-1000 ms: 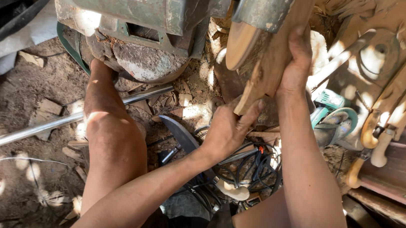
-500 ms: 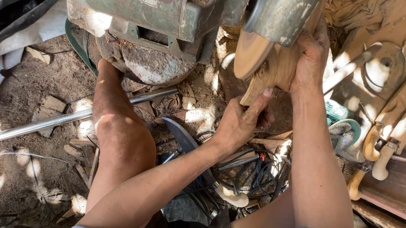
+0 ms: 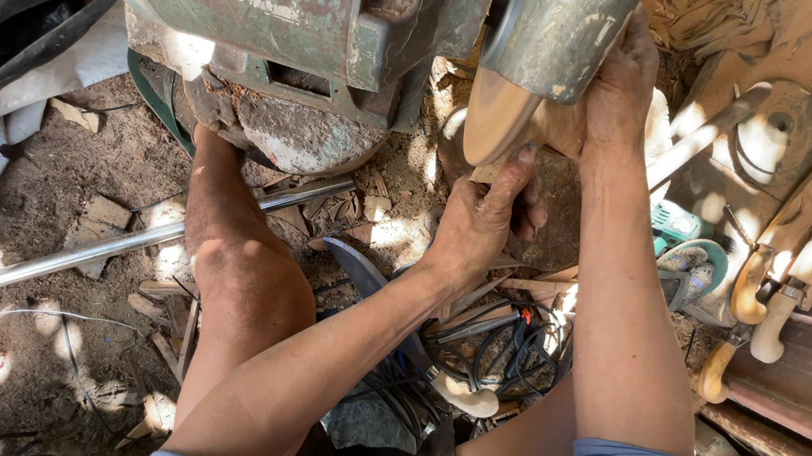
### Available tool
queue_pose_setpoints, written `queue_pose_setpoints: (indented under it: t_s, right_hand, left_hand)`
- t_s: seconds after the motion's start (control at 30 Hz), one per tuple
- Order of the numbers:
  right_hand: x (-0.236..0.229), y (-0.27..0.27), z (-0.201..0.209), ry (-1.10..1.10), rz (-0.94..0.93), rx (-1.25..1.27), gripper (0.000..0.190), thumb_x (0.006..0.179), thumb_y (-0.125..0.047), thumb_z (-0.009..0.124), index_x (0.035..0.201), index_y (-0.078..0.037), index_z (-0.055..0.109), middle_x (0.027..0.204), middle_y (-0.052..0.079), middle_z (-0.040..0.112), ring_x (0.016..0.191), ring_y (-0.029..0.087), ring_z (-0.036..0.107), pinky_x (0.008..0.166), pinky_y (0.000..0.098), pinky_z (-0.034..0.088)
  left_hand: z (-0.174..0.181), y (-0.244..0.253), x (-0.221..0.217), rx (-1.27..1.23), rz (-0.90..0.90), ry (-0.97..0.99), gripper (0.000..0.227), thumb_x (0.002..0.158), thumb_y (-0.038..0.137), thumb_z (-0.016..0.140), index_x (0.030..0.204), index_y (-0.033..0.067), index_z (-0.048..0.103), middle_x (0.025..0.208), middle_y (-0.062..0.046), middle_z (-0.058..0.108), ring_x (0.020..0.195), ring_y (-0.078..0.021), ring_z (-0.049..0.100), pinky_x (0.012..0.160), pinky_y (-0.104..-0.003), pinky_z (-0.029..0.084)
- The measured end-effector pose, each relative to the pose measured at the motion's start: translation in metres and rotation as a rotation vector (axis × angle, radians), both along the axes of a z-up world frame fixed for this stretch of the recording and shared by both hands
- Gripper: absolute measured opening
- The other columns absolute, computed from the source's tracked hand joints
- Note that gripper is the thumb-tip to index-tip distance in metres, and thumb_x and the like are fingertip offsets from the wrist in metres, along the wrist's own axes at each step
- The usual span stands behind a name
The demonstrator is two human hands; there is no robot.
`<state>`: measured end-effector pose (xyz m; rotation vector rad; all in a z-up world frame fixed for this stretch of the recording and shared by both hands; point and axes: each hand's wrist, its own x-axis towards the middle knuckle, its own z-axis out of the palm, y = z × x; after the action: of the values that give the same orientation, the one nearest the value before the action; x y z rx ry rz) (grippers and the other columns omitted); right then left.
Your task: The person holds a curved wooden piece against a rotating grinding wheel to smooth and shape its edges. They rotate and reposition the wood repeatedly to grind different sides and contours.
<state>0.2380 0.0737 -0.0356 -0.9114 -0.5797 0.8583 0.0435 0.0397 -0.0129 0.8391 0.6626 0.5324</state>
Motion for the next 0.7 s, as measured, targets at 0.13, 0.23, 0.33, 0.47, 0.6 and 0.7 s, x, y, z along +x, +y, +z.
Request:
queue_pose_setpoints:
  t_s: [0.13, 0.23, 0.33, 0.47, 0.6, 0.7]
  right_hand:
    - [-0.001, 0.001, -0.003, -0.113, -0.012, -0.076, 0.019, 0.105, 0.002, 0.06, 0.124, 0.001, 0.063, 0.108, 0.013, 0.074, 0.088, 0.017, 0.076, 0.075, 0.031, 0.067]
    - [-0.001, 0.004, -0.004, -0.079, -0.037, -0.109, 0.023, 0.103, 0.001, 0.061, 0.127, 0.002, 0.063, 0.107, 0.014, 0.074, 0.086, 0.018, 0.077, 0.075, 0.0302, 0.067]
    - [-0.002, 0.004, -0.005, -0.113, -0.042, -0.114, 0.027, 0.102, -0.001, 0.062, 0.129, 0.002, 0.062, 0.109, 0.013, 0.074, 0.088, 0.017, 0.077, 0.076, 0.0297, 0.068]
    - [-0.005, 0.003, -0.005, -0.149, -0.05, -0.156, 0.024, 0.102, -0.005, 0.063, 0.124, 0.0, 0.065, 0.108, 0.011, 0.073, 0.091, 0.016, 0.076, 0.082, 0.0314, 0.068]
    - [-0.01, -0.001, -0.006, -0.182, -0.044, -0.166, 0.02, 0.099, -0.003, 0.063, 0.118, -0.002, 0.068, 0.108, 0.01, 0.073, 0.093, 0.017, 0.074, 0.087, 0.0332, 0.067]
    - [-0.014, -0.005, -0.007, -0.213, -0.081, -0.235, 0.017, 0.099, -0.003, 0.065, 0.115, -0.004, 0.068, 0.107, 0.008, 0.071, 0.093, 0.017, 0.073, 0.087, 0.0331, 0.068]
  left_hand:
    - [-0.002, 0.0, -0.001, 0.003, -0.001, -0.01, 0.056, 0.096, 0.064, 0.056, 0.084, 0.0086, 0.059, 0.067, -0.004, 0.061, 0.061, -0.0118, 0.061, 0.058, -0.03, 0.054]
    - [-0.005, 0.002, -0.001, 0.023, -0.006, 0.018, 0.06, 0.094, 0.067, 0.055, 0.083, 0.0086, 0.058, 0.065, -0.004, 0.061, 0.06, -0.0117, 0.061, 0.057, -0.029, 0.054]
    - [-0.007, 0.002, -0.001, 0.008, 0.015, 0.008, 0.059, 0.094, 0.066, 0.057, 0.085, 0.0084, 0.059, 0.066, -0.004, 0.06, 0.061, -0.012, 0.06, 0.057, -0.03, 0.052]
    - [-0.005, 0.001, -0.005, 0.011, -0.001, 0.066, 0.061, 0.094, 0.067, 0.055, 0.081, 0.0077, 0.059, 0.065, -0.004, 0.063, 0.059, -0.012, 0.059, 0.056, -0.029, 0.052]
    - [-0.001, -0.003, -0.011, -0.018, 0.007, 0.078, 0.057, 0.094, 0.065, 0.056, 0.082, 0.0096, 0.058, 0.065, -0.004, 0.063, 0.059, -0.0124, 0.059, 0.057, -0.03, 0.052]
    - [0.002, -0.005, -0.013, -0.029, 0.012, 0.079, 0.054, 0.094, 0.064, 0.056, 0.081, 0.0109, 0.058, 0.065, -0.004, 0.062, 0.06, -0.0126, 0.059, 0.058, -0.03, 0.052]
